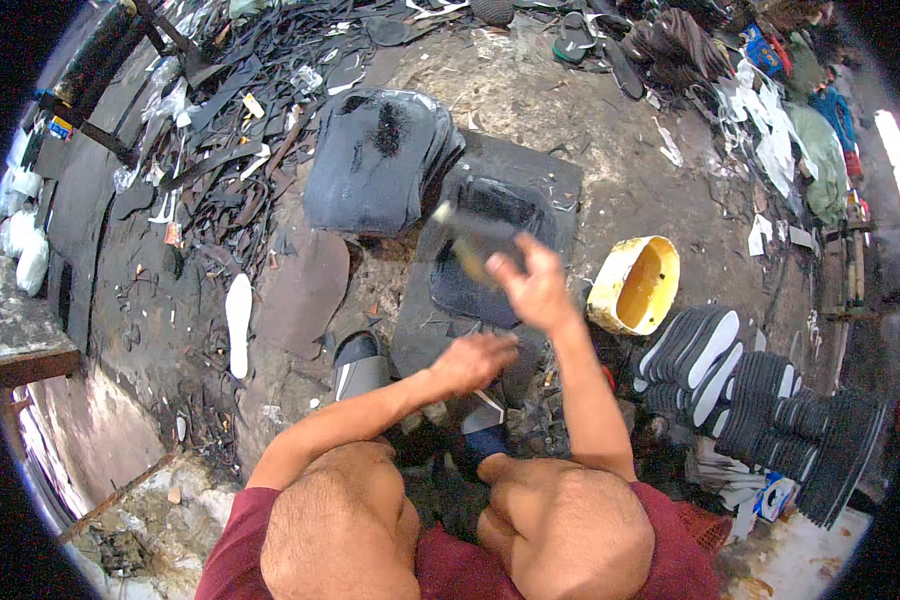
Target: The person sits on the floor and repeatedly applies a yellow substance from a bucket onto black rubber sheets using a small tool. Later, the person stands, gathers gray shoe insoles, and places them on a machine.
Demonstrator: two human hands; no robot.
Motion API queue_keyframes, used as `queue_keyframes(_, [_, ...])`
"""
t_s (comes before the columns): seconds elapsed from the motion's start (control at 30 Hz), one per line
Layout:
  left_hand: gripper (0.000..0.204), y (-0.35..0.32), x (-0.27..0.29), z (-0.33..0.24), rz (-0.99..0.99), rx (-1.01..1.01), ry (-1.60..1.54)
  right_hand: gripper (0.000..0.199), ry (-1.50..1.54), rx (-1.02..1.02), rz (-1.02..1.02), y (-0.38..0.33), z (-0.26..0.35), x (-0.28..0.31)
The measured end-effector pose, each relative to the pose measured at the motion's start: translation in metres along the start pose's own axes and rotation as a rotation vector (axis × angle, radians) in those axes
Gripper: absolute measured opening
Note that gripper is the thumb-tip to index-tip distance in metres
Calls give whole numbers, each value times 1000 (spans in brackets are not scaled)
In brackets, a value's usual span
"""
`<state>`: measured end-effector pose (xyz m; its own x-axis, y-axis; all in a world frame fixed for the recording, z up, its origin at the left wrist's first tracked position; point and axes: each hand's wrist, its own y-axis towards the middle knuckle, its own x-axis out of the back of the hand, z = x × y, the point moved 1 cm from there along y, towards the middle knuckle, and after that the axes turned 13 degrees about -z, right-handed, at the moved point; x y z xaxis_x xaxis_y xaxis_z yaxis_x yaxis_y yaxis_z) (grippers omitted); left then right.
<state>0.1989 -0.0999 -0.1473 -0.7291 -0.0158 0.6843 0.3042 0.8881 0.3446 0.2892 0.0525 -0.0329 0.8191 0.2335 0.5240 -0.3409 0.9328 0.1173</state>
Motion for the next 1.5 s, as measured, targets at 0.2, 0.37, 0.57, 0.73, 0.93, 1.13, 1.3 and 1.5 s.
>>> queue_keyframes(0.2, [47, 39, -2, 39, 191, 127, 228, 42, -547, 139, -73, 94, -98, 14])
queue_keyframes(0.37, [40, 42, 3, 48, 297, 234, 288, 46, -805, 183, 204, 83, -80, -45])
queue_keyframes(0.57, [51, 22, -7, 35, 132, 223, 264, 46, -723, 122, 215, 108, -134, 26])
queue_keyframes(0.73, [38, -4, 29, 40, -329, 235, 20, 46, -750, 112, 413, 37, -92, 4])
queue_keyframes(0.93, [24, 8, 82, 69, -853, 581, 0, 45, -514, 310, 255, -76, -79, -5])
queue_keyframes(1.13, [23, 12, 80, 81, -743, 688, -2, 42, -488, 384, 216, -109, -70, 4])
queue_keyframes(1.3, [47, 20, 57, 68, -319, 198, 301, 35, 92, 35, -191, -71, -18, 85])
queue_keyframes(1.5, [44, 101, 39, 58, 394, -64, 407, 24, 373, -21, -673, -31, 14, 173])
